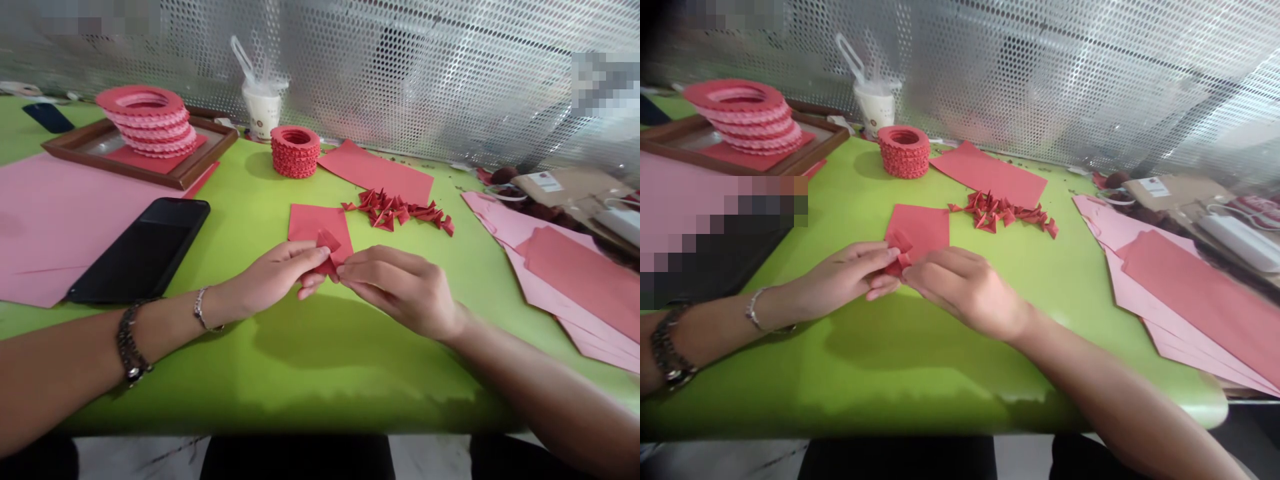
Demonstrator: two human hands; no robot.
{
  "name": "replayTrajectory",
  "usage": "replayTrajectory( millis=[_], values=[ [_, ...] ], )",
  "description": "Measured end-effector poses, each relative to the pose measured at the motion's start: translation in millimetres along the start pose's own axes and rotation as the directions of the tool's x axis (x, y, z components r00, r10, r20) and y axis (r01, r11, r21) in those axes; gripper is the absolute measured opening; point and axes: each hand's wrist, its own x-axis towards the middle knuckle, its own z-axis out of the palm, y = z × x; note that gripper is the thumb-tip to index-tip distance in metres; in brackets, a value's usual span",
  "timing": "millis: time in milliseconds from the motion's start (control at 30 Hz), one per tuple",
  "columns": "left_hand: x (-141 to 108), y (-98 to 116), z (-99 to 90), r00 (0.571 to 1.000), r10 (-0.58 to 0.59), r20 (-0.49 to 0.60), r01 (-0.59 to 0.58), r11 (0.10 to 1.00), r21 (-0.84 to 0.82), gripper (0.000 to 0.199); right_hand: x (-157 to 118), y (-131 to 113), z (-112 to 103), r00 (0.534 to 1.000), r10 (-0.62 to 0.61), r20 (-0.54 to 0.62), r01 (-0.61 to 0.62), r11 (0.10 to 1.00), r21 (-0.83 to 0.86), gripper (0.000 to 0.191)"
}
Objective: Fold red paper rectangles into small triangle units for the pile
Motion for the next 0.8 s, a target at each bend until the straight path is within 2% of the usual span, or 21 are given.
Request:
replayTrajectory(
  millis=[100, 267, 367, 467, 533, 600, 633, 700, 800],
  values=[
    [0.8, 1.0, -0.1, 1.000, -0.021, 0.015, 0.021, 1.000, -0.015, 0.026, -0.8, 1.3, -0.9, 0.996, -0.088, 0.024, 0.090, 0.990, -0.106, 0.015],
    [-0.1, 3.0, 1.5, 0.999, -0.021, 0.025, 0.019, 0.996, 0.081, 0.035, 2.4, -3.7, -4.8, 0.975, -0.219, 0.040, 0.223, 0.945, -0.239, 0.018],
    [-1.0, 3.4, 2.2, 0.999, -0.030, 0.028, 0.025, 0.985, 0.173, 0.035, 4.2, -6.6, -5.8, 0.962, -0.267, 0.052, 0.271, 0.918, -0.291, 0.019],
    [-1.7, 4.1, 1.4, 0.999, -0.029, 0.021, 0.023, 0.970, 0.242, 0.033, 3.6, -6.3, -4.4, 0.961, -0.269, 0.061, 0.275, 0.921, -0.274, 0.016],
    [-2.0, 4.9, 0.3, 0.999, -0.016, 0.051, 0.002, 0.964, 0.266, 0.031, 2.8, -5.5, -2.9, 0.979, -0.201, 0.034, 0.203, 0.966, -0.162, 0.011],
    [-2.2, 5.8, -0.2, 0.997, -0.014, 0.080, -0.010, 0.954, 0.300, 0.026, 2.6, -5.5, -1.3, 0.999, -0.034, -0.006, 0.034, 0.999, 0.035, 0.015],
    [-2.3, 6.1, -0.2, 0.996, -0.019, 0.093, -0.012, 0.945, 0.325, 0.023, 2.9, -5.7, -0.5, 0.997, 0.073, -0.013, -0.070, 0.988, 0.139, 0.020],
    [-2.7, 6.0, 0.6, 0.992, -0.034, 0.124, -0.017, 0.920, 0.391, 0.018, 4.3, -6.3, 1.1, 0.963, 0.268, 0.012, -0.261, 0.924, 0.279, 0.030],
    [-3.8, 4.2, 2.1, 0.984, -0.060, 0.165, -0.029, 0.871, 0.490, 0.020, 6.8, -7.0, 3.6, 0.913, 0.397, 0.097, -0.403, 0.839, 0.365, 0.021]
  ],
)
